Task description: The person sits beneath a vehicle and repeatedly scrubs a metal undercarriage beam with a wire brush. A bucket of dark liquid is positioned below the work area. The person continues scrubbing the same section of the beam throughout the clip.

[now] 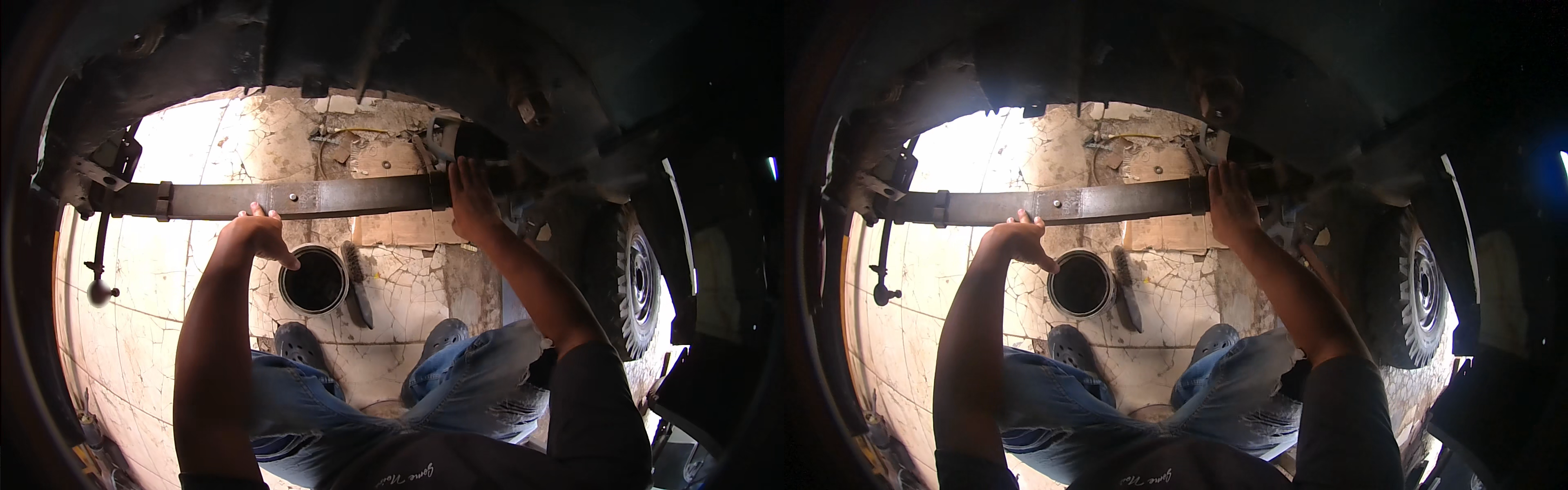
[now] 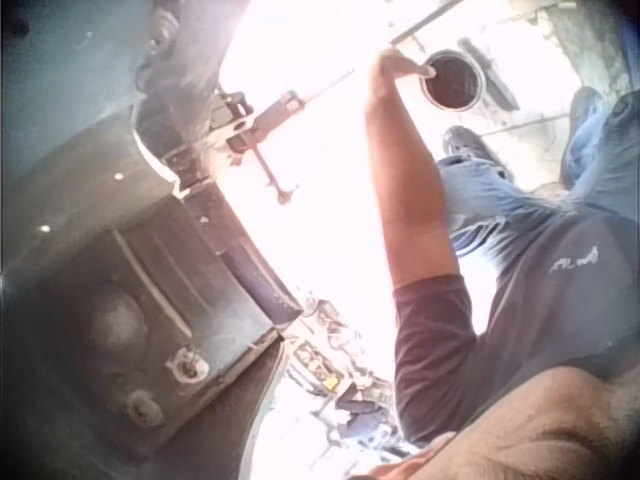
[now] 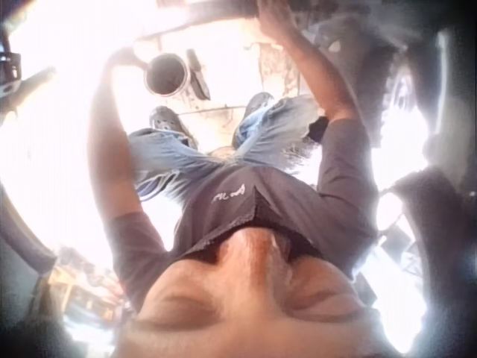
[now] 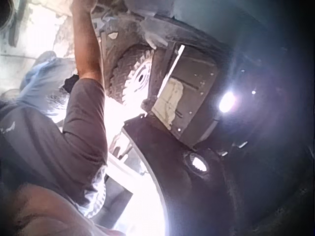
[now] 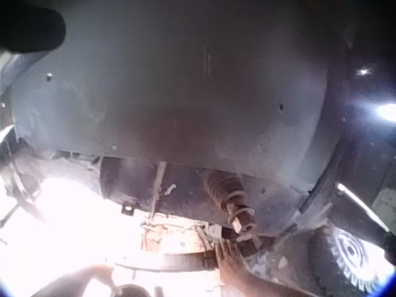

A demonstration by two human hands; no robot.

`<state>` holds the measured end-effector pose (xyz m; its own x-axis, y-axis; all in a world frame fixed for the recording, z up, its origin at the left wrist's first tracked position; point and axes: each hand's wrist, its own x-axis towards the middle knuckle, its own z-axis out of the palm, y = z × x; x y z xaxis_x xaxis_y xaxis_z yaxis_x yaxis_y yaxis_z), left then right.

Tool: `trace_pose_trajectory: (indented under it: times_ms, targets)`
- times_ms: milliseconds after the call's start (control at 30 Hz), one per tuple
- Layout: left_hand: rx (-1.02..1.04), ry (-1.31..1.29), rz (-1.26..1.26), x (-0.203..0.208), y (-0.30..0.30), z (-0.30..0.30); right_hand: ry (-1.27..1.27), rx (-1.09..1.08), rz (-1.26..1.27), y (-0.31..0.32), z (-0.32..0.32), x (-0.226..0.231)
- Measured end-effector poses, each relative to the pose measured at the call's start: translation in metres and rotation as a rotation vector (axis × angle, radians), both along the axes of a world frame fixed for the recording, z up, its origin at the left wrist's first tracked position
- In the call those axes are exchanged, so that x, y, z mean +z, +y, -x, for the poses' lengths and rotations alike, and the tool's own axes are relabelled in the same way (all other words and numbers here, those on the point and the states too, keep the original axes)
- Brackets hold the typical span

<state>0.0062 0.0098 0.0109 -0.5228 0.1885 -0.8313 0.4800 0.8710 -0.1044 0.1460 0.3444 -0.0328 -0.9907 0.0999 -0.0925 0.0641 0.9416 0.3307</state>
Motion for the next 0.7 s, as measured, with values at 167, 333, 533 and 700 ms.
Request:
trace_pose_trajectory:
  times_ms: [167, 333, 533, 700]
  targets:
    - [-0.016, -0.013, -0.097, 0.000, -0.010, 0.004, 0.017, 0.030, 0.058, -0.002, -0.019, 0.001]
    - [0.018, -0.039, -0.032, 0.002, -0.001, 0.005, -0.004, 0.041, -0.029, 0.003, -0.003, -0.001]
    - [0.001, 0.022, -0.001, -0.002, 0.002, 0.005, 0.083, 0.151, 0.021, 0.019, -0.008, -0.015]
    - [-0.031, 0.011, -0.007, -0.005, 0.001, 0.006, 0.106, 0.178, -0.042, 0.009, -0.024, -0.017]
